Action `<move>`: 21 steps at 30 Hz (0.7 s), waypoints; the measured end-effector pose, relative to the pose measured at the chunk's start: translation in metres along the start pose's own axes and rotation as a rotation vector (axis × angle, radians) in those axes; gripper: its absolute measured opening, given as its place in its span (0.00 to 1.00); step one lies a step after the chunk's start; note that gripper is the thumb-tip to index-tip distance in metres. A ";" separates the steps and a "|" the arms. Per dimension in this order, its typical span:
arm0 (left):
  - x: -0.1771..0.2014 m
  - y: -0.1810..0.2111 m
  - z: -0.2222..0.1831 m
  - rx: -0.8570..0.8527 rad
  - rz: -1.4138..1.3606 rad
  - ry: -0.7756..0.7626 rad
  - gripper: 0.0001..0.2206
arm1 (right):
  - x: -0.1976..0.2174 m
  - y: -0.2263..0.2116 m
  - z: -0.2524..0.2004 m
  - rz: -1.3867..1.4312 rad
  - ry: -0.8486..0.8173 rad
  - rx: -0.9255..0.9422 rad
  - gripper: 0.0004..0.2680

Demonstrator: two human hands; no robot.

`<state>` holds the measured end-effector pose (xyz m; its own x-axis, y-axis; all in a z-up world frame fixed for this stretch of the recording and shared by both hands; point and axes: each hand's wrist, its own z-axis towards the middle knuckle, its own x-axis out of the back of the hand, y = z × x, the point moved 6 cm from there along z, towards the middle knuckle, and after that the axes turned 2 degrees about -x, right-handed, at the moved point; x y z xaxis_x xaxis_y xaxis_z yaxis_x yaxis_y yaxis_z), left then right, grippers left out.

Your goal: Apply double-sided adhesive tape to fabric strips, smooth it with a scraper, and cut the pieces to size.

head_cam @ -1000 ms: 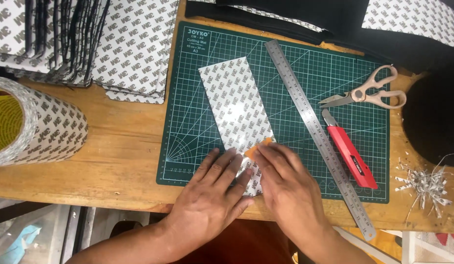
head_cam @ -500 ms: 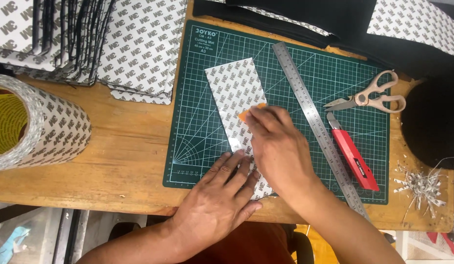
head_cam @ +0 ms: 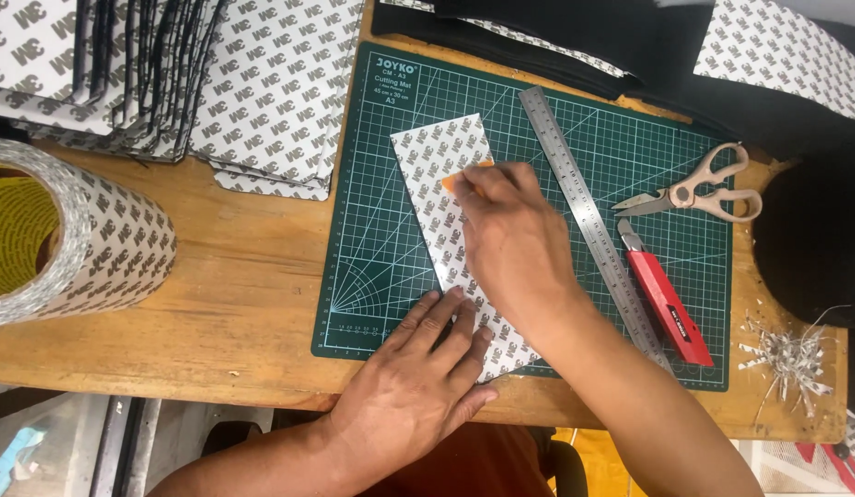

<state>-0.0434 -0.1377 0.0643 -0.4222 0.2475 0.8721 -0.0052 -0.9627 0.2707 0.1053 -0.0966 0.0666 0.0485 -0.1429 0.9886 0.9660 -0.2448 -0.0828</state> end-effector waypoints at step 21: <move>-0.005 -0.001 -0.002 0.010 -0.006 -0.008 0.23 | -0.014 0.016 0.050 0.056 0.082 -0.070 0.13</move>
<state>-0.0434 -0.1382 0.0592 -0.4152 0.2544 0.8734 0.0011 -0.9600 0.2801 0.1327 -0.0510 0.0577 0.0780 -0.2358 0.9687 0.9422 -0.3000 -0.1489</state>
